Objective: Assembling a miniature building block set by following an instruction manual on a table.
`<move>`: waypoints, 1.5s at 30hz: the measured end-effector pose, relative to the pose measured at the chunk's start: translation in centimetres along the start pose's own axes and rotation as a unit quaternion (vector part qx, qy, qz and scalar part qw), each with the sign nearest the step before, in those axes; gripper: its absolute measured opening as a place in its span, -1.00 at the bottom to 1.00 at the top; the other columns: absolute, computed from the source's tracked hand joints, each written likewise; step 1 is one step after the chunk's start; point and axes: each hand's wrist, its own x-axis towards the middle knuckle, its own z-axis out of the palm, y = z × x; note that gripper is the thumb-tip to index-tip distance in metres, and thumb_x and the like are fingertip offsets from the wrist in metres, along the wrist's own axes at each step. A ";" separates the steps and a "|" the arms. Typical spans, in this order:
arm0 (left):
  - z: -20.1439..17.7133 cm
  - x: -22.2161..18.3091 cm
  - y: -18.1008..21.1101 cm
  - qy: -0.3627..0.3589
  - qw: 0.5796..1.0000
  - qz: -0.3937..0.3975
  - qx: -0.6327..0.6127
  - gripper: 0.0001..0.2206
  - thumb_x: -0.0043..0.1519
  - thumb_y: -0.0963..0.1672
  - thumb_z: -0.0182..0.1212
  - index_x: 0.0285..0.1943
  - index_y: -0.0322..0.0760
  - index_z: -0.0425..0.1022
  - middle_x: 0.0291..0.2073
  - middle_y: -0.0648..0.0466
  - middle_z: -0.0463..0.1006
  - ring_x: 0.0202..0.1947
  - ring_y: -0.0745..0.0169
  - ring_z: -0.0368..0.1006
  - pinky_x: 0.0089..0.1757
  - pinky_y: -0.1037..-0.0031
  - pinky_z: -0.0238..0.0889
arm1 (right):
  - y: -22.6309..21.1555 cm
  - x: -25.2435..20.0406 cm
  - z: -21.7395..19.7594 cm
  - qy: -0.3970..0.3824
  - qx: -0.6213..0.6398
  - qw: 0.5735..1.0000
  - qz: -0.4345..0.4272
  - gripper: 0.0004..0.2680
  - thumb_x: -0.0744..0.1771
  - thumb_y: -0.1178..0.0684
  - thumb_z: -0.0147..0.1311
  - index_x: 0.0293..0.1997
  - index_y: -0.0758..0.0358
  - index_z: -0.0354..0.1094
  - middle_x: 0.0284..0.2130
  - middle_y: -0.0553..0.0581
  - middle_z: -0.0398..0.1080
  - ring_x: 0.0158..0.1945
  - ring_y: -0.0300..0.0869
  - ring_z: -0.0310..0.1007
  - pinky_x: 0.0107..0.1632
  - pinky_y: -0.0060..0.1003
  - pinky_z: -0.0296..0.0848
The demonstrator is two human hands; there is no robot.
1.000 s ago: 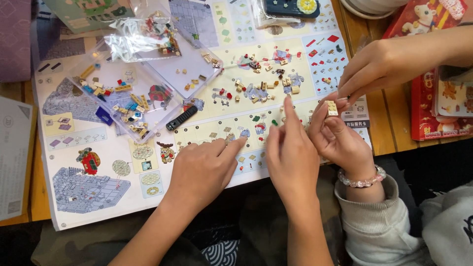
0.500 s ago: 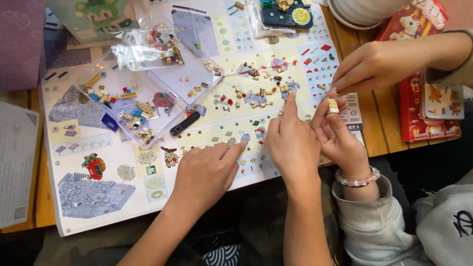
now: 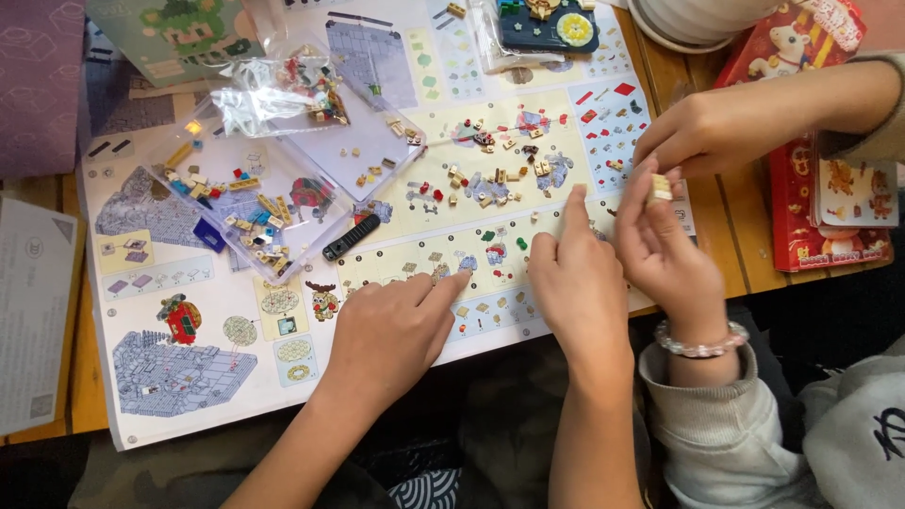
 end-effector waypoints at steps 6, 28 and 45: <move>0.5 -0.3 -0.7 -0.005 0.999 0.046 0.015 -0.74 0.16 -0.14 0.21 0.04 -0.02 0.53 -0.59 0.23 0.29 -0.69 0.18 0.27 -0.64 0.37 0.09 | 6.4 2.8 -7.3 0.083 0.186 0.978 -0.038 -0.76 0.21 0.08 0.11 -0.05 0.14 0.47 -0.21 0.08 0.52 -0.15 -0.12 0.55 -0.08 -0.31 0.52; 0.1 -0.1 -0.8 -0.011 0.999 0.039 -0.010 -0.71 0.16 -0.16 0.17 0.08 -0.04 0.51 -0.53 0.24 0.42 -0.63 0.17 0.33 -0.62 0.35 0.11 | 10.2 16.4 -13.5 0.246 0.532 0.797 -0.148 -0.73 0.21 0.03 0.14 -0.01 0.14 0.42 -0.19 0.07 0.52 -0.20 -0.15 0.60 -0.15 -0.32 0.58; -0.2 0.3 -0.9 -0.042 0.998 0.029 -0.021 -0.73 0.19 -0.14 0.14 0.07 -0.04 0.52 -0.57 0.23 0.32 -0.63 0.21 0.27 -0.60 0.36 0.07 | 9.1 16.6 -15.0 0.284 0.587 0.732 -0.196 -0.76 0.26 0.09 0.06 0.02 0.24 0.35 -0.13 0.12 0.50 -0.12 -0.09 0.56 -0.09 -0.25 0.57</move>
